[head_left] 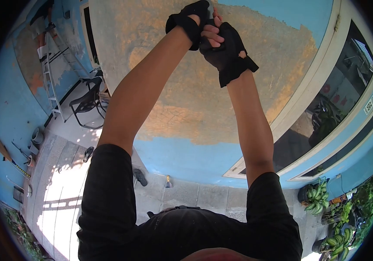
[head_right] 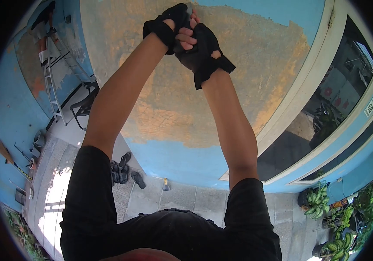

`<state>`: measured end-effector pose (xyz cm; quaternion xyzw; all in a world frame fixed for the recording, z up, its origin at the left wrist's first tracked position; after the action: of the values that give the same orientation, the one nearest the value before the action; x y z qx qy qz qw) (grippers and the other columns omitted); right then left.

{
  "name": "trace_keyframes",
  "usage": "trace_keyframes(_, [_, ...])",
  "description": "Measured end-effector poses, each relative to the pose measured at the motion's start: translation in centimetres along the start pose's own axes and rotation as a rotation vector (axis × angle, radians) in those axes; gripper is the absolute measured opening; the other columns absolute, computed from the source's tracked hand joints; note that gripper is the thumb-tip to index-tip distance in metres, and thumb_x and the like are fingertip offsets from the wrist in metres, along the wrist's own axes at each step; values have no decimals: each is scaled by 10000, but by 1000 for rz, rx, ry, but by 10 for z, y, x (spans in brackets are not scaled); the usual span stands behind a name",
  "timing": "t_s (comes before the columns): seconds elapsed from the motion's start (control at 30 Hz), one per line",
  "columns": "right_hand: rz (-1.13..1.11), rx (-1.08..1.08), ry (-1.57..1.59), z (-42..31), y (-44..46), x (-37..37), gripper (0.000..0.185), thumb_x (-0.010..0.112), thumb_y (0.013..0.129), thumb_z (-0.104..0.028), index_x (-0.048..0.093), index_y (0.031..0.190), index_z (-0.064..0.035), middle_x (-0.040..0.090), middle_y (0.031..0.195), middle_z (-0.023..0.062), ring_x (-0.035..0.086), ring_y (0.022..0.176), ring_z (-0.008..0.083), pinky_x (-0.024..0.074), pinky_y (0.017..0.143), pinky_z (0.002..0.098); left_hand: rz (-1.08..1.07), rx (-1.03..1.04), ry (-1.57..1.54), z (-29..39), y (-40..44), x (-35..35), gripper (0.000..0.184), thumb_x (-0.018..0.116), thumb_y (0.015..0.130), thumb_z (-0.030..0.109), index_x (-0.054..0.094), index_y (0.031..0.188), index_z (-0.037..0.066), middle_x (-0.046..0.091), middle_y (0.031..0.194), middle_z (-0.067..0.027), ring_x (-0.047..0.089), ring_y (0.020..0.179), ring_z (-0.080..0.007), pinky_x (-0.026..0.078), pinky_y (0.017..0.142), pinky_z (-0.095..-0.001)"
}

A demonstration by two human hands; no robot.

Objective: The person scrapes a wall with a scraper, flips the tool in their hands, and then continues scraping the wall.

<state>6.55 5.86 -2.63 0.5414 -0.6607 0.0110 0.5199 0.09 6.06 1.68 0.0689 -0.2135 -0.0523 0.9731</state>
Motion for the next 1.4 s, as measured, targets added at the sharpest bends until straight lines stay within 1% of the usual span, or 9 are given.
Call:
trace_keyframes(0.17, [67, 9, -5, 0, -5, -4, 153, 447, 1007, -188, 554, 1108, -231, 454, 674, -8, 391, 461, 79, 316, 389, 215, 208, 90, 191, -5, -24, 9, 418, 452, 904, 497, 496, 702, 133, 430, 492, -24, 282, 298, -179, 270, 286, -332])
trace_keyframes(0.47, [54, 29, -91, -14, -18, -1, 209, 432, 1013, -176, 570, 1163, -217, 449, 673, -9, 392, 468, 66, 324, 395, 202, -75, -13, -87, -25, 4, 10, 415, 455, 914, 467, 489, 685, 123, 430, 493, -33, 299, 311, -183, 274, 300, -335])
trace_keyframes(0.6, [37, 56, -126, -19, -10, 4, 224, 413, 1018, -166, 565, 1174, -219, 446, 671, -6, 385, 465, 62, 325, 394, 206, 104, 105, 58, -10, 3, 9, 410, 459, 913, 463, 482, 681, 126, 415, 487, -26, 277, 314, -173, 257, 303, -344])
trace_keyframes(0.7, [84, 79, -64, -21, -14, -2, 230, 400, 1021, -155, 555, 1182, -211, 446, 671, -4, 383, 466, 65, 322, 394, 208, -366, -144, -198, -38, 17, 21, 386, 477, 901, 453, 468, 673, 142, 409, 494, -11, 250, 321, -162, 246, 313, -332])
trace_keyframes(0.77, [65, 99, -101, -26, -22, -2, 163, 422, 1013, -162, 545, 1107, -211, 452, 664, -2, 386, 463, 74, 320, 392, 209, 184, 262, -138, -26, 35, 5, 379, 501, 880, 472, 452, 661, 166, 399, 503, 13, 220, 333, -148, 227, 328, -310])
trace_keyframes(0.8, [47, 117, -145, -28, -24, 0, 105, 444, 1004, -169, 536, 1032, -210, 458, 657, 1, 390, 460, 83, 318, 391, 210, 185, 268, -136, -23, 28, 8, 379, 501, 880, 472, 452, 661, 166, 399, 503, 13, 220, 333, -148, 227, 328, -310])
trace_keyframes(0.93, [128, 99, -162, -34, -15, 6, 110, 434, 1010, -175, 538, 1034, -204, 456, 657, 4, 389, 458, 80, 318, 391, 211, -196, 79, -127, -29, 46, 10, 367, 525, 852, 493, 465, 677, 176, 403, 509, 23, 219, 338, -142, 214, 334, -301])
trace_keyframes(1.1, [80, 174, -139, -41, -34, -4, 202, 447, 1009, -165, 580, 1150, -221, 450, 677, -3, 385, 469, 73, 312, 390, 208, 119, 426, -29, -32, 86, -22, 358, 459, 951, 419, 603, 919, 92, 628, 809, -14, 617, 669, -148, 539, 449, -292])
trace_keyframes(1.4, [84, 232, -168, -46, -27, -12, 91, 448, 1008, -186, 530, 989, -221, 457, 661, -1, 376, 460, 82, 311, 391, 221, -56, 280, -90, -22, 77, -13, 335, 508, 888, 448, 537, 779, 132, 501, 631, -2, 384, 459, -153, 348, 369, -305])
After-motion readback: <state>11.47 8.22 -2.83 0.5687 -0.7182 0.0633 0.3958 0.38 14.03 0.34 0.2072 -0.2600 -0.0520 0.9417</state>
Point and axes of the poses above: each hand's wrist, its own y-axis towards the middle knuckle, its own x-axis out of the palm, z = x × y, the point moved 6 cm from there along y, towards the middle knuckle
